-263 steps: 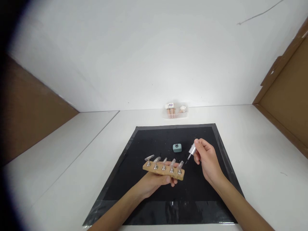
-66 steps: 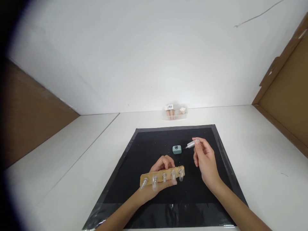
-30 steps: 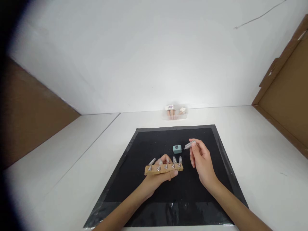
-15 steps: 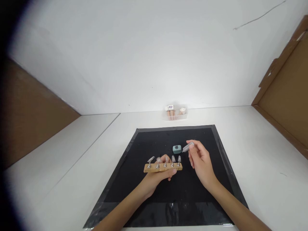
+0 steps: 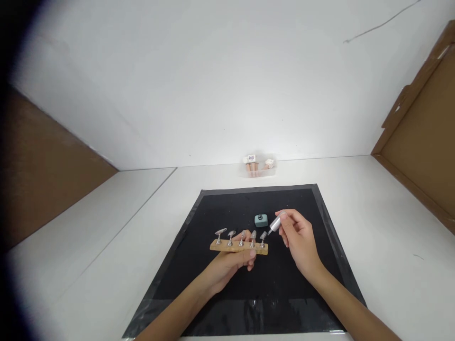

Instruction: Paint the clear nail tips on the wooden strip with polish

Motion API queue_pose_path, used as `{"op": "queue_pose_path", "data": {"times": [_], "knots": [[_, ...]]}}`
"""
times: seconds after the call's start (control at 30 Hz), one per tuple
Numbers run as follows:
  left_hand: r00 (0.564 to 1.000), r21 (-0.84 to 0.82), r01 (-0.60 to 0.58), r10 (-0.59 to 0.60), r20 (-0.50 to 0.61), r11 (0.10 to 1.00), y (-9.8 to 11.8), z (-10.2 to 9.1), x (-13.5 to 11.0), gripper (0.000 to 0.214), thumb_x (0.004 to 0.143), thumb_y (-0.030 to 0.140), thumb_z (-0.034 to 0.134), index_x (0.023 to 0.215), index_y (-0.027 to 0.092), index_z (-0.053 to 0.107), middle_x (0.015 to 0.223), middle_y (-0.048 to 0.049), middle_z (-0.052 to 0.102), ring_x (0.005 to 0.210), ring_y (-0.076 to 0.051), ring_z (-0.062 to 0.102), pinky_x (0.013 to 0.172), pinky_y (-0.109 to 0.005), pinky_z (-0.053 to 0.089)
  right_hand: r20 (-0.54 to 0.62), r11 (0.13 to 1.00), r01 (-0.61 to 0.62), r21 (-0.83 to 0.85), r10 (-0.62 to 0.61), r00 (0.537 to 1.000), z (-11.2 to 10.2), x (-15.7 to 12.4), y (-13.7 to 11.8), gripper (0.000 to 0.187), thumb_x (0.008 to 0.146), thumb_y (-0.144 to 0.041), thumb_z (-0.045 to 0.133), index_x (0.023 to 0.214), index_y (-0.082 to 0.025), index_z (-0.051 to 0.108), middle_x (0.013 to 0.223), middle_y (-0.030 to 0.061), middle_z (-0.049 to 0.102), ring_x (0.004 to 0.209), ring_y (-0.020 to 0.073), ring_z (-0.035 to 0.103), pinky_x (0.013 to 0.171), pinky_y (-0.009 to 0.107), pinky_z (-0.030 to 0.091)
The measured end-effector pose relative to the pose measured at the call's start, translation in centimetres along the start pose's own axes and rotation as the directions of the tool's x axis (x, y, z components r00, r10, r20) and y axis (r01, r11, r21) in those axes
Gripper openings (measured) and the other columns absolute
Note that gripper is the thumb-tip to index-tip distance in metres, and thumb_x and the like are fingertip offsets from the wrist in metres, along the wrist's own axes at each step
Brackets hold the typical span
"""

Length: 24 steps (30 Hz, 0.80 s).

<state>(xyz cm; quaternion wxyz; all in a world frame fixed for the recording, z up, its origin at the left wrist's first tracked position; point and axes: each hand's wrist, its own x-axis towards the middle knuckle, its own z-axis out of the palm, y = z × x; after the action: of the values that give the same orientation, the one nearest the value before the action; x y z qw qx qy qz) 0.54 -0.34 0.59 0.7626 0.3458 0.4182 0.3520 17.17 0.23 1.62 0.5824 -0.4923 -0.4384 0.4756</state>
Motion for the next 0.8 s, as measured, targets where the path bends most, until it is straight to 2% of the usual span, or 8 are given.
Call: {"op": "queue_pose_path", "data": {"times": [0.23,0.57,0.8], "knots": [[0.998,0.007,0.018,-0.018,0.054,1.0,-0.02,-0.08,-0.04,0.051,0.045,0.034,0.084,0.063,0.018,0.039,0.057,0.0069,0.051,0.049,-0.006,0.047,0.049,-0.022,0.039,-0.013,0.999,-0.043,0.025,0.043,0.999,-0.07,0.0,-0.16,0.037,0.075,-0.053,0.06,0.074,-0.016,0.062,0.047,-0.0068,0.043,0.037,0.0045,0.032,0.037,0.019,0.025],[0.992,-0.015,-0.008,0.01,0.126,1.0,-0.24,-0.19,0.04,0.05,0.048,0.032,0.084,0.062,0.018,0.038,0.055,0.007,0.049,0.051,-0.007,0.047,0.049,-0.021,0.039,-0.007,1.0,-0.007,-0.004,0.007,1.0,-0.16,-0.09,-0.41,0.037,0.071,-0.053,0.064,0.068,-0.016,0.061,0.044,-0.0052,0.047,0.036,0.0059,0.034,0.035,0.02,0.026],[0.988,0.013,-0.019,0.017,0.154,1.0,-0.22,-0.26,-0.07,0.048,0.051,0.03,0.082,0.061,0.018,0.037,0.056,0.0061,0.048,0.054,-0.008,0.046,0.049,-0.021,0.039,0.038,1.0,-0.006,0.002,0.006,0.999,-0.36,-0.11,-0.12,0.034,0.072,-0.049,0.065,0.064,-0.017,0.058,0.044,-0.0034,0.052,0.036,0.0071,0.038,0.034,0.019,0.027]]}}
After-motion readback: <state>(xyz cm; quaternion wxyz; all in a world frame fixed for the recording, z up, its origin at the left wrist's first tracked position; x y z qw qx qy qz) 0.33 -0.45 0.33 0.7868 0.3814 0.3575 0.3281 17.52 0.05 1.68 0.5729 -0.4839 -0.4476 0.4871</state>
